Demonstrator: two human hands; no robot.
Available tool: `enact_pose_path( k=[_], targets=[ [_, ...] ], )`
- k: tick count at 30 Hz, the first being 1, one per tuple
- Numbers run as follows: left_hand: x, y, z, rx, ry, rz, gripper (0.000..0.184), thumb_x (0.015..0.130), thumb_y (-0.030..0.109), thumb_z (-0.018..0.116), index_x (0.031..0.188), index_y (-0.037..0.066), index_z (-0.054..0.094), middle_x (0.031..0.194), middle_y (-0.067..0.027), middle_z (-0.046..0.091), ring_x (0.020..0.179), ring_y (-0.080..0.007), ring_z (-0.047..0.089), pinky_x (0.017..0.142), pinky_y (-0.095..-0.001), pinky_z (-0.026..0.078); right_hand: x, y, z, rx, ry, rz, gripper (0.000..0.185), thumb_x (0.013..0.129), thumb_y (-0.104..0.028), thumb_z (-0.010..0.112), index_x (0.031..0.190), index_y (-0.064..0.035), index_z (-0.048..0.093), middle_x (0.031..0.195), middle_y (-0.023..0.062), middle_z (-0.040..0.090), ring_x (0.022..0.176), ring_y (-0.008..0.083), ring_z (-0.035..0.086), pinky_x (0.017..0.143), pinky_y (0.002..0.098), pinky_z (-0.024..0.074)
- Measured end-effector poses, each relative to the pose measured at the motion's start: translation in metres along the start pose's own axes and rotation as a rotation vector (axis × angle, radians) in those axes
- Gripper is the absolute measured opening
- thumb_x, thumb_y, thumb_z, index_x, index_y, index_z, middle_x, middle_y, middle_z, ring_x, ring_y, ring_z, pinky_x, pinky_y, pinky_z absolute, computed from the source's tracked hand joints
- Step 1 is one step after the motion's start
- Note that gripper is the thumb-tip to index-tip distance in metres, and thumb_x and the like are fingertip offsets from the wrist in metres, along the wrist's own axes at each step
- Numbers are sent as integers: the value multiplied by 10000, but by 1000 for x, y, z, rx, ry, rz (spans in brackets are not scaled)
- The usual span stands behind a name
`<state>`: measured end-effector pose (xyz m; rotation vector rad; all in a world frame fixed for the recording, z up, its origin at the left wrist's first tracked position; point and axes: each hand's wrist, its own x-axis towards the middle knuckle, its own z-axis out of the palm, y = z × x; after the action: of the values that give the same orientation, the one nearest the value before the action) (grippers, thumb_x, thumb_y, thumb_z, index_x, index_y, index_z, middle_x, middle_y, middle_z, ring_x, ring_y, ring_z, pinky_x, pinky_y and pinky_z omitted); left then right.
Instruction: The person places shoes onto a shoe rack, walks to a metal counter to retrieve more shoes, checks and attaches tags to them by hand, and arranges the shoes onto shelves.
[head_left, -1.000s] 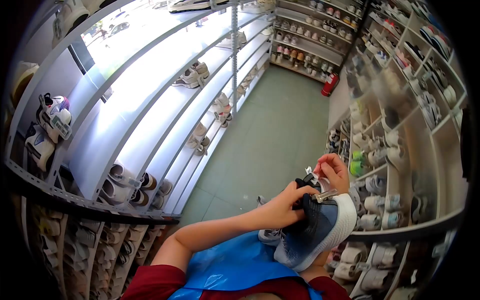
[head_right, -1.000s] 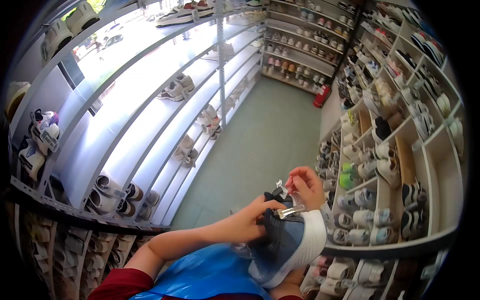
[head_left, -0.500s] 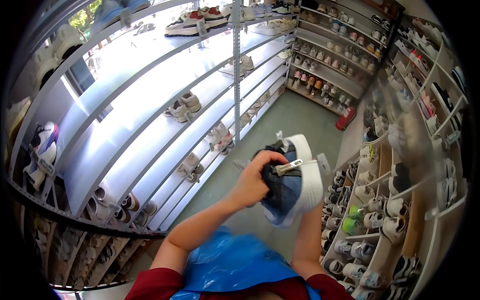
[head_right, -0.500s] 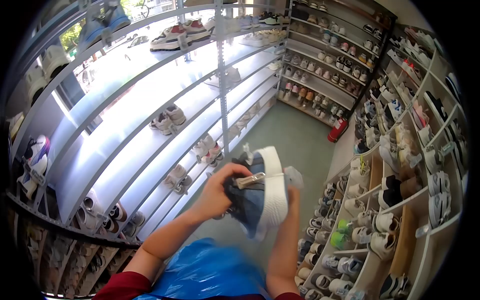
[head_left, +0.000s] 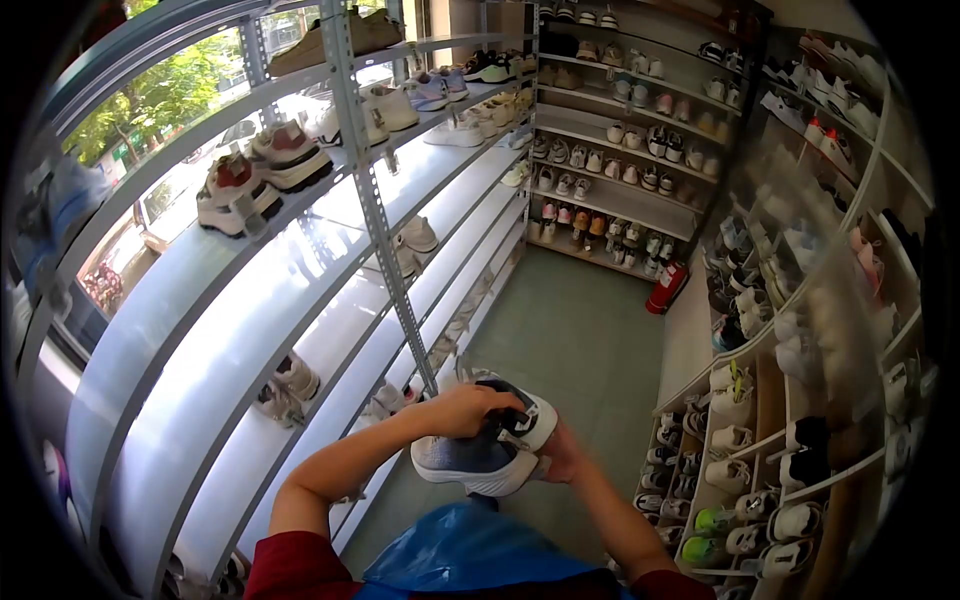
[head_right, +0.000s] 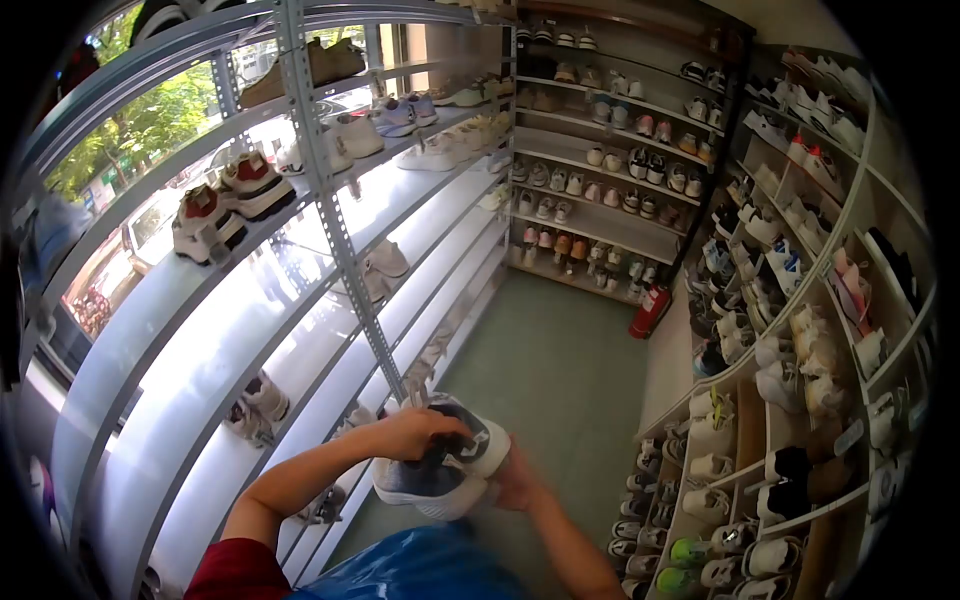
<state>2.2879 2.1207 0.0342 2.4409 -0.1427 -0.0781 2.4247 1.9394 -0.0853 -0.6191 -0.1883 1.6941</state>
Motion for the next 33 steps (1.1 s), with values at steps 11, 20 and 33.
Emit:
enact_pose_path(
  k=[11,20,33],
  targets=[
    [150,-72,-162,-85,-206,9,491,789,-62,463,1228,133,565,1074,-164,636,956,-315,621,843,-375,473,129,-165,8,220,1,-582,730,924,-634,245,1423,-109,330,1395,129,421,1281,291,413,1082,456,337],
    [241,-99,-307,-269,146,-494,492,922,257,418,1355,27,377,1016,-222,627,899,-327,634,839,-377,473,273,-341,10,301,-254,-571,749,880,-711,281,1391,-173,382,1365,51,451,1239,241,443,1039,407,360],
    [254,-209,-315,1048,684,-386,285,784,273,666,1024,128,617,655,-16,467,472,-164,566,428,-283,427,446,-395,26,191,-475,-113,781,871,-736,199,1416,-190,319,1343,46,454,1206,226,464,1022,396,368]
  ],
)
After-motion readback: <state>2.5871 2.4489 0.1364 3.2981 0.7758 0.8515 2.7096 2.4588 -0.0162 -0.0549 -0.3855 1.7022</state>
